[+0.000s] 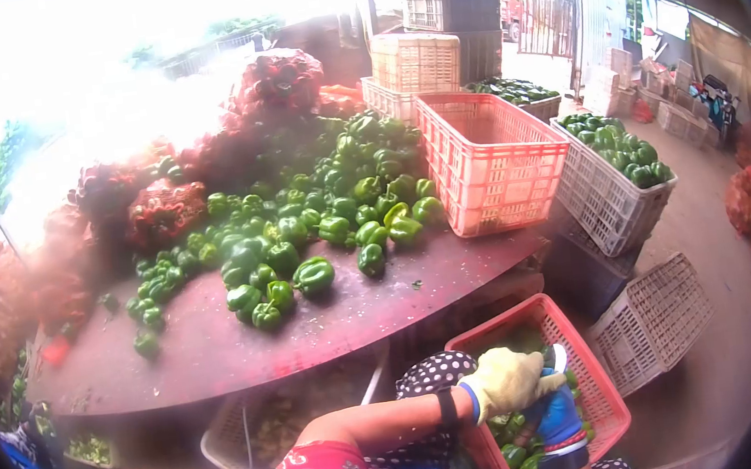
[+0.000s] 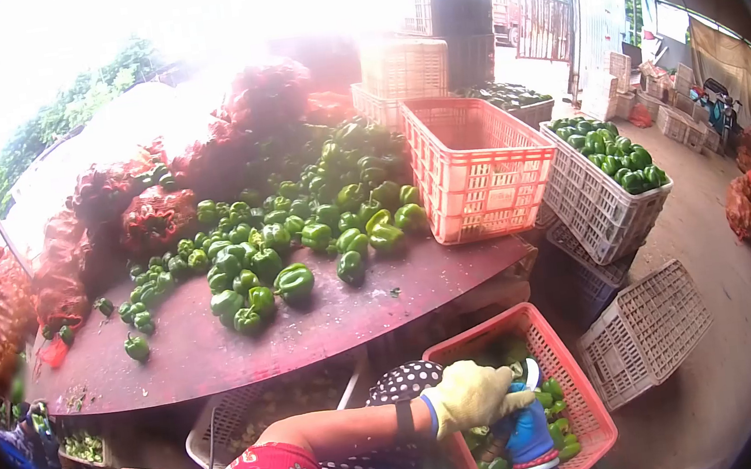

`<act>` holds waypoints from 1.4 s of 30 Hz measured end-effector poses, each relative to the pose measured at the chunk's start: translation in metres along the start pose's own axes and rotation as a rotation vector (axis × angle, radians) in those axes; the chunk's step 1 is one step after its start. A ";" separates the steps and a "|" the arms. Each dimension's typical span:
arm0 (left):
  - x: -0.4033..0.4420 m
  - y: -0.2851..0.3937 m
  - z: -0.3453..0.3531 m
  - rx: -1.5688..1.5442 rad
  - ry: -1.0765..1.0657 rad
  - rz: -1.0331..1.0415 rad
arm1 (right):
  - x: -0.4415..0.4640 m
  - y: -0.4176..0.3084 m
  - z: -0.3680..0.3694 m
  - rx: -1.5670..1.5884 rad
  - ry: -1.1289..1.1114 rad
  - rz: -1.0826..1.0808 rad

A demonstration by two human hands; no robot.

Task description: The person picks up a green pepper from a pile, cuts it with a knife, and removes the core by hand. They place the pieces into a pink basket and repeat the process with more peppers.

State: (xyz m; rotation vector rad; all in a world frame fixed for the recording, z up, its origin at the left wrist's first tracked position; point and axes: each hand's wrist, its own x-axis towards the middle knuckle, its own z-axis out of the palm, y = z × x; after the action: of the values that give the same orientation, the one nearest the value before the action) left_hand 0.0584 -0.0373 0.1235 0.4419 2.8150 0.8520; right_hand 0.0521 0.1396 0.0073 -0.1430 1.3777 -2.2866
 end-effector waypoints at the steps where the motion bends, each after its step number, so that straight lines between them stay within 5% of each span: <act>1: -0.001 -0.003 -0.001 -0.045 -0.003 -0.043 | 0.003 0.003 0.000 0.119 0.005 0.042; 7: -0.009 -0.011 0.006 -0.060 -0.009 -0.043 | 0.012 0.029 -0.017 -0.057 -0.044 -0.048; 9: -0.010 -0.010 0.011 -0.011 0.013 -0.035 | 0.016 0.040 -0.029 -0.541 -0.120 -0.246; 11: -0.008 -0.007 0.012 0.038 0.024 -0.027 | 0.002 0.013 0.016 -0.467 -0.093 -0.240; 13: -0.004 -0.004 0.013 0.088 0.058 0.010 | -0.001 -0.006 0.008 -1.013 -0.320 -0.407; 17: 0.001 -0.004 0.010 0.168 0.112 0.231 | 0.002 0.000 0.001 -0.454 -0.226 -0.395; 21: -0.004 -0.002 -0.010 -0.118 0.181 0.202 | 0.001 0.010 -0.035 0.472 -0.128 0.144; 24: -0.017 -0.022 -0.027 0.033 0.345 0.017 | 0.001 -0.005 -0.050 0.579 -0.222 -0.005; 27: -0.073 -0.070 -0.076 0.460 0.332 0.025 | -0.010 -0.025 -0.063 -0.465 0.210 0.044; 28: -0.086 -0.085 -0.087 0.335 0.146 -0.246 | 0.000 0.006 -0.107 -0.991 0.282 -0.108; 29: -0.099 -0.099 -0.098 0.261 -0.035 -0.528 | -0.004 0.023 -0.126 -1.194 0.280 -0.053; 30: -0.110 -0.117 -0.098 0.326 -0.146 -0.584 | -0.008 0.040 -0.143 -1.399 0.270 0.001; 31: -0.118 -0.141 -0.094 0.396 -0.249 -0.636 | -0.004 0.038 -0.135 -1.262 0.227 0.247; 33: -0.132 -0.197 -0.078 0.391 0.142 -0.675 | 0.007 0.022 -0.110 -0.861 0.072 0.591; 36: -0.120 -0.262 -0.093 0.315 0.479 -0.820 | 0.013 -0.013 -0.076 -0.509 0.074 0.435; 40: -0.081 -0.339 -0.134 0.431 0.621 -0.856 | 0.033 -0.014 -0.121 0.758 0.291 0.079; 41: -0.073 -0.366 -0.145 0.441 0.592 -0.847 | 0.032 -0.016 -0.103 0.806 0.459 0.097; 42: -0.067 -0.380 -0.157 0.371 0.487 -0.841 | 0.029 -0.002 -0.103 0.677 0.394 0.137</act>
State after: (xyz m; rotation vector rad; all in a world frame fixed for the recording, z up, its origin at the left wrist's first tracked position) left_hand -0.0042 -0.4411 0.0438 -0.9863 3.0944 0.2663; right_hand -0.0068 0.2107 -0.0460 0.6227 0.6623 -2.6046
